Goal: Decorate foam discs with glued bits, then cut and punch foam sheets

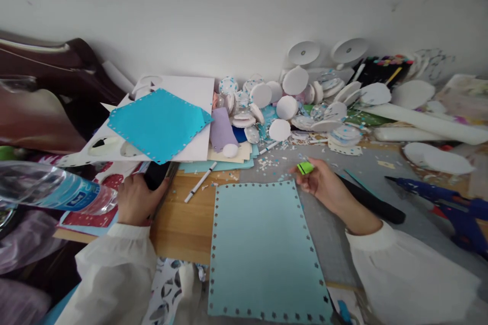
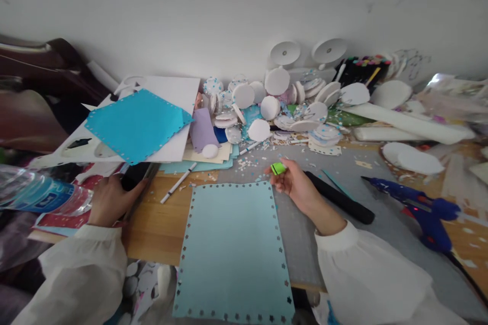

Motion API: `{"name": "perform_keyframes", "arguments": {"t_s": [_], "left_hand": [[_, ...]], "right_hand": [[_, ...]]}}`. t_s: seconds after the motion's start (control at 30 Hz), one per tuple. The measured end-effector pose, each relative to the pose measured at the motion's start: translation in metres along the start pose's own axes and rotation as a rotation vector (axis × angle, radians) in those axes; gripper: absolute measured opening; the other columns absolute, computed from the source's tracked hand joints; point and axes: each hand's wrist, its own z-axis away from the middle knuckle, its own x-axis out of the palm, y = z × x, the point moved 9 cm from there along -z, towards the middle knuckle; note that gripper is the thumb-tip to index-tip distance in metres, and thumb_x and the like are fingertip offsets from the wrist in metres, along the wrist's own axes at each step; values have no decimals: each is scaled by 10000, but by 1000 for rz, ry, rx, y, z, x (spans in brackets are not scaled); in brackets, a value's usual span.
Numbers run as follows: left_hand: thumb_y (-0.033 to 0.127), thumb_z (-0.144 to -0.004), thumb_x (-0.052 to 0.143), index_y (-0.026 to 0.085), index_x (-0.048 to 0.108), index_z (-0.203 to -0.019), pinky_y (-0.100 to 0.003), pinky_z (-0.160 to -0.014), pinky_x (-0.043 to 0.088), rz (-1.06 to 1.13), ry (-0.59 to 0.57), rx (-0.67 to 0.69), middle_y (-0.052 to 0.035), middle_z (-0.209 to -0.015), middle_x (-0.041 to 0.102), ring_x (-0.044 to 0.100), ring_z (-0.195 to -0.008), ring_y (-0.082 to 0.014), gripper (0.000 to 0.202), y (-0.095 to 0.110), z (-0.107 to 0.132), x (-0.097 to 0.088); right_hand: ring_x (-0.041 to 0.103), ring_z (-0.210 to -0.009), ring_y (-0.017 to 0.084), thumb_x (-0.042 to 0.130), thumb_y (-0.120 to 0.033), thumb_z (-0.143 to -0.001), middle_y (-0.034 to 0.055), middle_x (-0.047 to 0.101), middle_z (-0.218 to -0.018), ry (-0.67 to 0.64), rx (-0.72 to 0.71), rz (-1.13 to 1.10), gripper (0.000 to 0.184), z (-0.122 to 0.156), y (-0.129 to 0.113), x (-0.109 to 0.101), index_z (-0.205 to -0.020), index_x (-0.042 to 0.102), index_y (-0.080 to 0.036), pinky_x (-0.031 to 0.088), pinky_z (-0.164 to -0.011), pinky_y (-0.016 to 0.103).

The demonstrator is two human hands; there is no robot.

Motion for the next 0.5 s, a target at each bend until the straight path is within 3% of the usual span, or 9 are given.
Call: {"name": "perform_keyframes", "arguments": {"t_s": [0.2, 0.37, 0.5], "left_hand": [[668, -800, 422, 37, 548, -1106, -492, -885, 461, 4, 19, 33, -297, -1079, 603, 575, -1073, -442, 713, -3, -2, 0], [741, -761, 440, 84, 537, -1107, -518, -855, 474, 72, -7, -19, -279, -1103, 607, 571, -1082, -457, 749, -10, 3, 2], [731, -761, 472, 89, 454, -1240, -556, -901, 446, 147, 5, -37, -281, -1222, 560, 516, -1169, -473, 802, -13, 11, -2]], "right_hand": [[454, -452, 90, 611, -518, -744, 30, 597, -564, 7, -8, 8, 387, 0, 0, 1, -715, 702, -143, 359, -413, 219], [449, -451, 84, 617, -498, -737, 30, 604, -565, 25, -12, 9, 370, 0, 1, 0, -723, 712, -140, 353, -409, 206], [451, -450, 87, 620, -478, -737, 32, 616, -573, 34, -9, 24, 342, 0, 1, 0, -724, 712, -148, 358, -405, 207]]}}
